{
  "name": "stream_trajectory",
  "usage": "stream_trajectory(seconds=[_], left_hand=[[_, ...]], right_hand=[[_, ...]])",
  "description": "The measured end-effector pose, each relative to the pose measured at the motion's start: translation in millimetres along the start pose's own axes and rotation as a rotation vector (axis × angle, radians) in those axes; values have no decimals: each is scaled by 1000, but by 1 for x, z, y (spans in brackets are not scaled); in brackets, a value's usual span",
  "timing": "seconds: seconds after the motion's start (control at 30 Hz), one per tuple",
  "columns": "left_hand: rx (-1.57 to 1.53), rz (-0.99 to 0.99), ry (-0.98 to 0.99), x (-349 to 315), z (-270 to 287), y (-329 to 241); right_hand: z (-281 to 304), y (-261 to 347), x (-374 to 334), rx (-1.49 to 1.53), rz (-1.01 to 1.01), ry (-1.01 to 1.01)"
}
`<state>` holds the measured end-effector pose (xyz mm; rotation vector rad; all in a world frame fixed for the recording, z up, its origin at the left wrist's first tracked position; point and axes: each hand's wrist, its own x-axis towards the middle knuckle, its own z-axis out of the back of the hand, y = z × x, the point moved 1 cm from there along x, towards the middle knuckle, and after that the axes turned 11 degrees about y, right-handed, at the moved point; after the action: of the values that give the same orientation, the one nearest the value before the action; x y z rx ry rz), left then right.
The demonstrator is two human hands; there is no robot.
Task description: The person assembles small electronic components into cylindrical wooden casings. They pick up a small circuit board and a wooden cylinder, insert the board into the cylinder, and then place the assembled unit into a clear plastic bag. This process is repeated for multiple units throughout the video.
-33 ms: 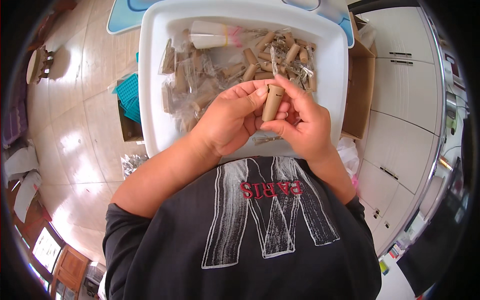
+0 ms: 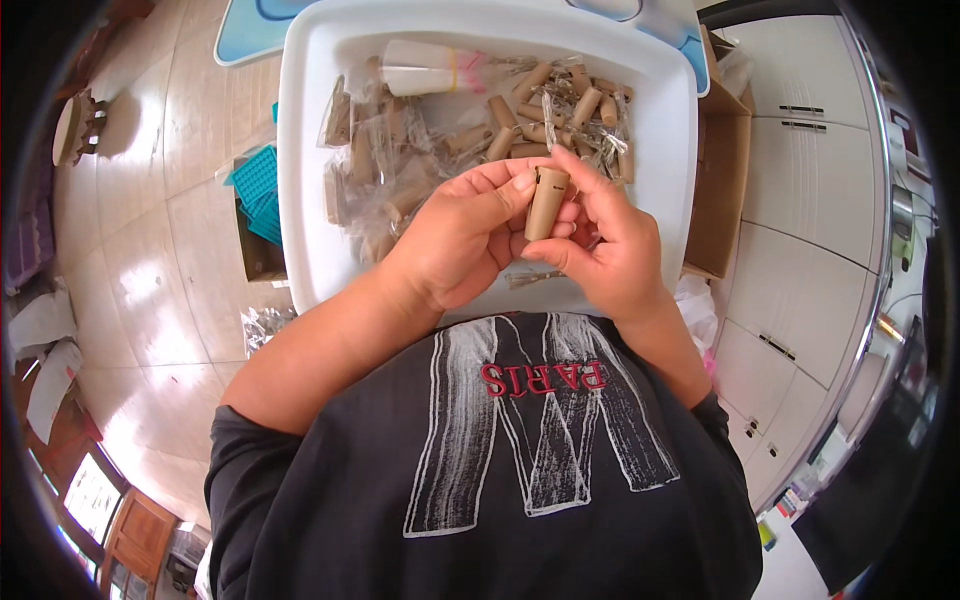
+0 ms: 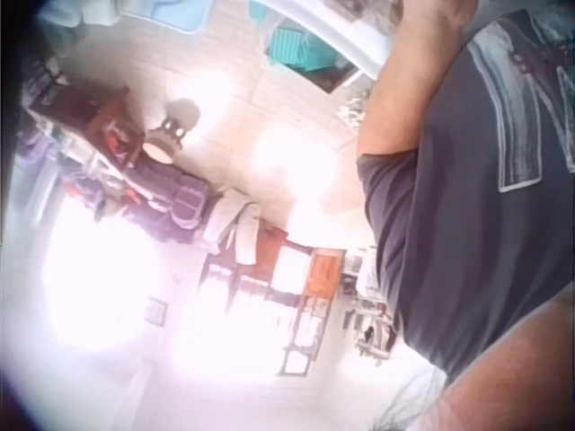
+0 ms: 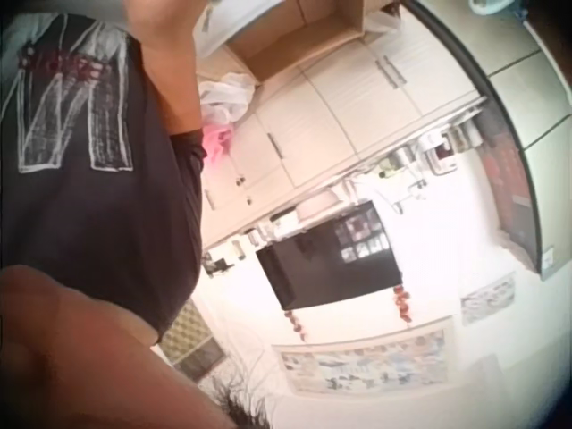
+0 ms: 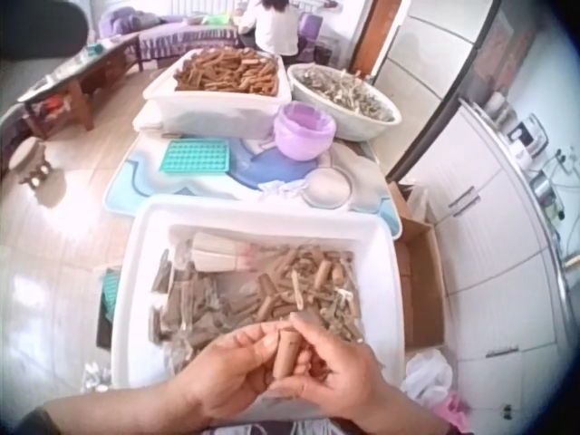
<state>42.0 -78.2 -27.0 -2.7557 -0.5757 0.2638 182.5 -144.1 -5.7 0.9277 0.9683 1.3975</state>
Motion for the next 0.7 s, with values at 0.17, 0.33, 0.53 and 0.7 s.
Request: stream_trajectory(seconds=[0.17,0.33,0.53,0.7], left_hand=[[47,-14,-68,-1,-1,-1],[64,-11,-53,-1,0,2],[22,-13,-34,-2,1,1],[7,-17,-37,-2,2,1]], right_hand=[[9,9,3,-163,-137,133],[7,9,6,-227,11,137],[5,1,8,-371,180,102],[4,-5,8,-391,235,67]])
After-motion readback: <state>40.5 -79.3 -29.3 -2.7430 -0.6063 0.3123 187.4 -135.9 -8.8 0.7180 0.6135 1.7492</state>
